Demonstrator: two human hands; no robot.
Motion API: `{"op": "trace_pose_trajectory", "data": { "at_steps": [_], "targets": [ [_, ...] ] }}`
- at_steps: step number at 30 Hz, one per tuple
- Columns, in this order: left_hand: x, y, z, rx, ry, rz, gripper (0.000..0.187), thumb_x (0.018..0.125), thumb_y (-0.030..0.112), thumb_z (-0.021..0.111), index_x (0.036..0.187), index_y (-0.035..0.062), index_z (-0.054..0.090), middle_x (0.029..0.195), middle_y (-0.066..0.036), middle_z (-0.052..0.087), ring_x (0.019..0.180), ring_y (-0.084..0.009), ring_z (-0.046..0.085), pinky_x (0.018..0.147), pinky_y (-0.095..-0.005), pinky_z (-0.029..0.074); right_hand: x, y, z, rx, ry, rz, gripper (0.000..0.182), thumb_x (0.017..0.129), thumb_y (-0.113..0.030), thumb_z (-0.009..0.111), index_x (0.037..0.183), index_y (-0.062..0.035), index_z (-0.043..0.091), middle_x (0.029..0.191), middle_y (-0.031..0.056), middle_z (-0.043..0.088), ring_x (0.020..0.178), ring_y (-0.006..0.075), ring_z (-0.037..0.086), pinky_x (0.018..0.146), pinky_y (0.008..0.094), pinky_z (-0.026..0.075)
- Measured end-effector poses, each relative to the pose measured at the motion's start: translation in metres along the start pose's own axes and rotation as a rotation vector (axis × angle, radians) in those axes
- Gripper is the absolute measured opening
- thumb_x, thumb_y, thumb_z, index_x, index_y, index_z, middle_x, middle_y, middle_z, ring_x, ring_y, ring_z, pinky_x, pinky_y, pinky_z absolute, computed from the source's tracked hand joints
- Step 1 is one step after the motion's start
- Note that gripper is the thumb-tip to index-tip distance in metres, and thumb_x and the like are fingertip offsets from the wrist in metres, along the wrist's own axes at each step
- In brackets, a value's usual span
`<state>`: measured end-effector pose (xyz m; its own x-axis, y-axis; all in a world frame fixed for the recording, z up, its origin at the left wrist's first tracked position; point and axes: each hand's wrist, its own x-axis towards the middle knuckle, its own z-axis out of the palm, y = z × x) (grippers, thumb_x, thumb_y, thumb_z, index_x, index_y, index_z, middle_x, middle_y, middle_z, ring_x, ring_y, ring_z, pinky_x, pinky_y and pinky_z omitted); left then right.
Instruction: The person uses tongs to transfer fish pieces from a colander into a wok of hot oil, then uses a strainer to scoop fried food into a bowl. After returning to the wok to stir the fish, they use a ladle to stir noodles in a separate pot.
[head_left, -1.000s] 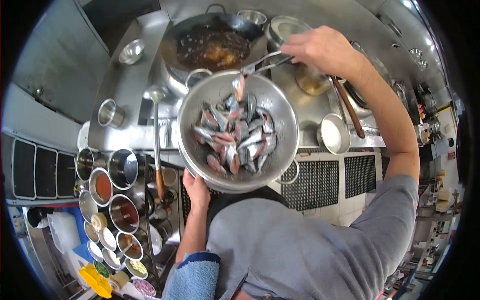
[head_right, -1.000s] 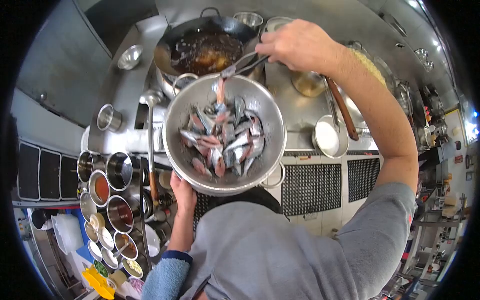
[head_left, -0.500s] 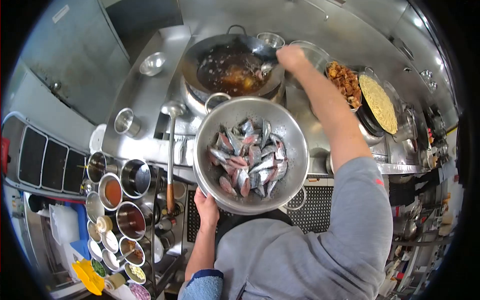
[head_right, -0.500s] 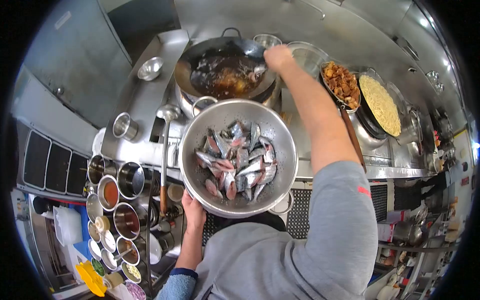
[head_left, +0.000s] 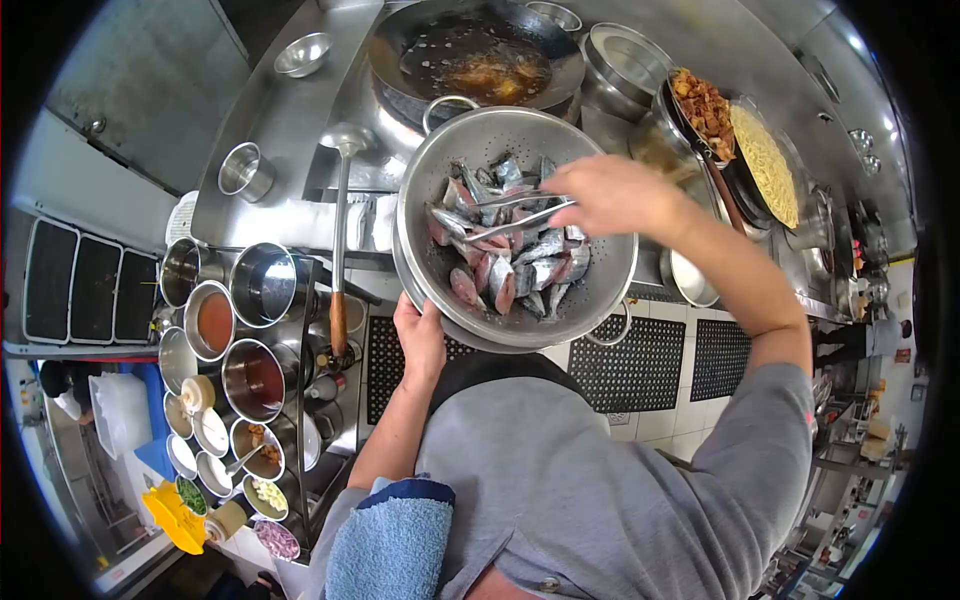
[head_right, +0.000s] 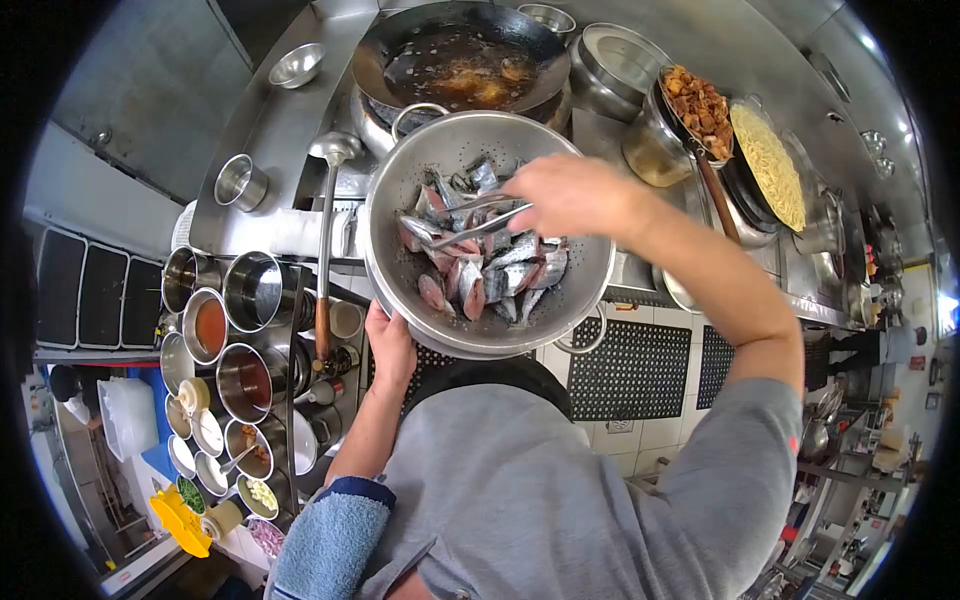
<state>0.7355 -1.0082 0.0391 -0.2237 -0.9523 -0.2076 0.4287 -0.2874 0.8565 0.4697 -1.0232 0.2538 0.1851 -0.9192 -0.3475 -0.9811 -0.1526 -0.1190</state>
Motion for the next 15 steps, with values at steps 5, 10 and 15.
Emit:
{"op": "trace_pose_trajectory", "data": {
  "at_steps": [5,10,15],
  "targets": [
    [0.001,-0.004,-0.002,-0.023,-0.006,-0.003,0.009,0.091,0.004,0.056,0.099,0.0018,0.061,0.090,0.000,0.064,0.077,-0.0061,0.056,0.070,-0.0222,0.046,0.010,-0.020,0.006,-0.094,0.056,0.031,0.034,0.084,-0.031,0.067,0.115,-0.0165,0.067,0.112,0.0076,0.067,0.104,0.0282,0.062,0.090,0.0398,0.049],
    [0.000,0.001,0.001,-0.018,-0.001,-0.007,0.011,0.091,0.004,0.057,0.100,0.0012,0.061,0.091,0.000,0.064,0.079,-0.0066,0.057,0.072,-0.0229,0.047,-0.006,0.048,-0.011,0.250,0.188,0.007,0.038,0.083,-0.024,0.071,0.117,-0.0076,0.066,0.111,0.0105,0.068,0.102,0.0242,0.064,0.089,0.0333,0.049],
    [0.000,0.000,-0.001,-0.001,0.007,0.003,0.012,0.091,0.004,0.057,0.102,-0.0001,0.061,0.093,-0.001,0.064,0.081,-0.0075,0.058,0.075,-0.0238,0.048,-0.014,0.090,-0.082,0.668,0.309,0.140,0.042,0.086,-0.021,0.071,0.121,0.0010,0.062,0.107,0.0070,0.069,0.096,0.0112,0.060,0.085,0.0269,0.047]
  ]
}}
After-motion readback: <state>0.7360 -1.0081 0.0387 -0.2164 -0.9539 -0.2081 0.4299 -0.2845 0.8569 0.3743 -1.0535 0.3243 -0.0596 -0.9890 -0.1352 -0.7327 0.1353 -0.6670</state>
